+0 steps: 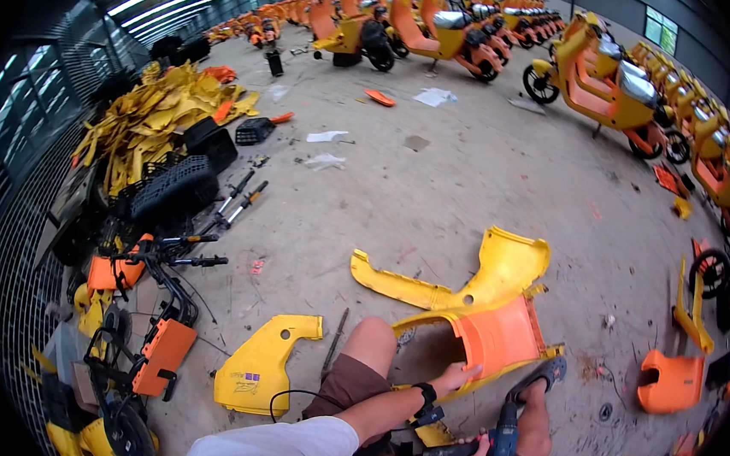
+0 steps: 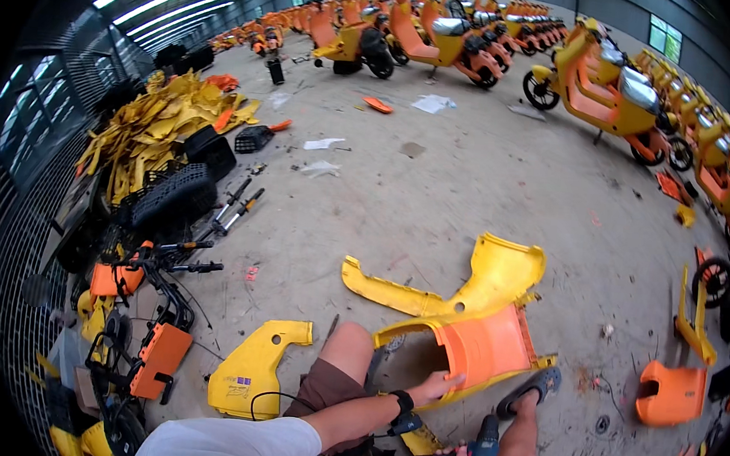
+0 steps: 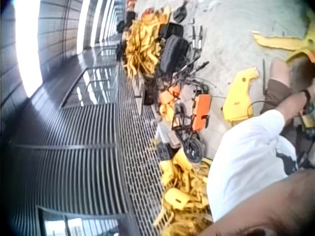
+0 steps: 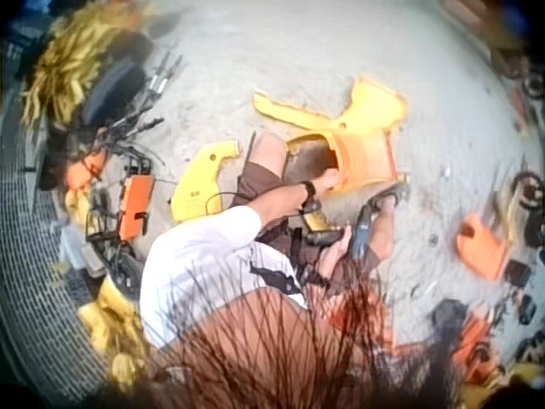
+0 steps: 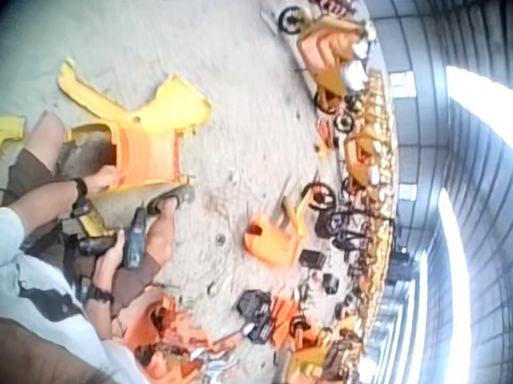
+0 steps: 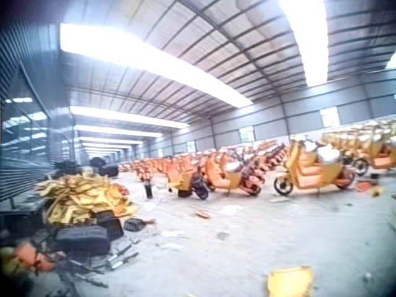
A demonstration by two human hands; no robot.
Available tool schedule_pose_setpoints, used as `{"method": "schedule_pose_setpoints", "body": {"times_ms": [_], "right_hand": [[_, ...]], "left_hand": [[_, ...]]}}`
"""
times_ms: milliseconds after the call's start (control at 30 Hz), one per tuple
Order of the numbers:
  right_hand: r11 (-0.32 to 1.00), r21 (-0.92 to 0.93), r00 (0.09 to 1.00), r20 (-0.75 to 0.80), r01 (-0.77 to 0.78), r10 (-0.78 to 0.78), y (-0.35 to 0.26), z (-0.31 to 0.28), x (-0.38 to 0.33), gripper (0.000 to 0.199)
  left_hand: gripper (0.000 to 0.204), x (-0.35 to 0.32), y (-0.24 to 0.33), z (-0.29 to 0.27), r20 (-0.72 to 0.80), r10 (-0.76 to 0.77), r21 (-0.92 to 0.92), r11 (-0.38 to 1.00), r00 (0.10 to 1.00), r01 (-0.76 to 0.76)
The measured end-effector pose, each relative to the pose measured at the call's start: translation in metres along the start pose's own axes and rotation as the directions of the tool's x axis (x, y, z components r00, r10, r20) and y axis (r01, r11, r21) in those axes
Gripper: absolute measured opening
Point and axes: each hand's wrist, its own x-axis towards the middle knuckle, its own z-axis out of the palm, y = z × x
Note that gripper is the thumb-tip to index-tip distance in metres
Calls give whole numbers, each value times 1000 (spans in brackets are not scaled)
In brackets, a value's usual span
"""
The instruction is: The person sits on the floor and uses a drill to join yellow and orange plastic scooter body panels together. They pick up various panels from a large pile and align them before drilling.
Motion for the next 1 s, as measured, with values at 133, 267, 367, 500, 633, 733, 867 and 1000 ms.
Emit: {"method": "schedule_pose_setpoints", "body": {"times_ms": [133,267,367,500,633,733,867,1000], "right_hand": [[1000,-30,1000,-8,-11,10,3,2,-7,23],[986,-100,982,-148,-133,118,-18,21,-27,28],[988,-84,981,-152,-132,118,-21,16,-24,27],[1000,-3,999,-54,-7,7,1,2,-7,17],[999,31,1000,3,-26,25,4,-8,-5,16],[998,-67,1000,22,9,-7,4,-9,-5,14],[972,-191,978,180,138,-104,-4,-2,-12,12],[936,-300,962,252,181,-105,13,-3,-9,11]], "left_hand": [[41,-12,-9,-11,-21,169,181,970,985,-162],[45,-13,-4,-19,42,116,-1,993,992,-116],[42,-4,10,-8,32,89,-214,974,995,-80],[33,0,25,-17,-154,311,-111,938,938,-329],[37,9,72,-6,-146,217,-301,920,965,-252],[46,29,94,-9,-211,125,-365,910,969,-197],[52,36,134,-26,-201,56,-295,949,978,-115],[45,26,152,-41,-164,47,-335,937,985,-100]]}}
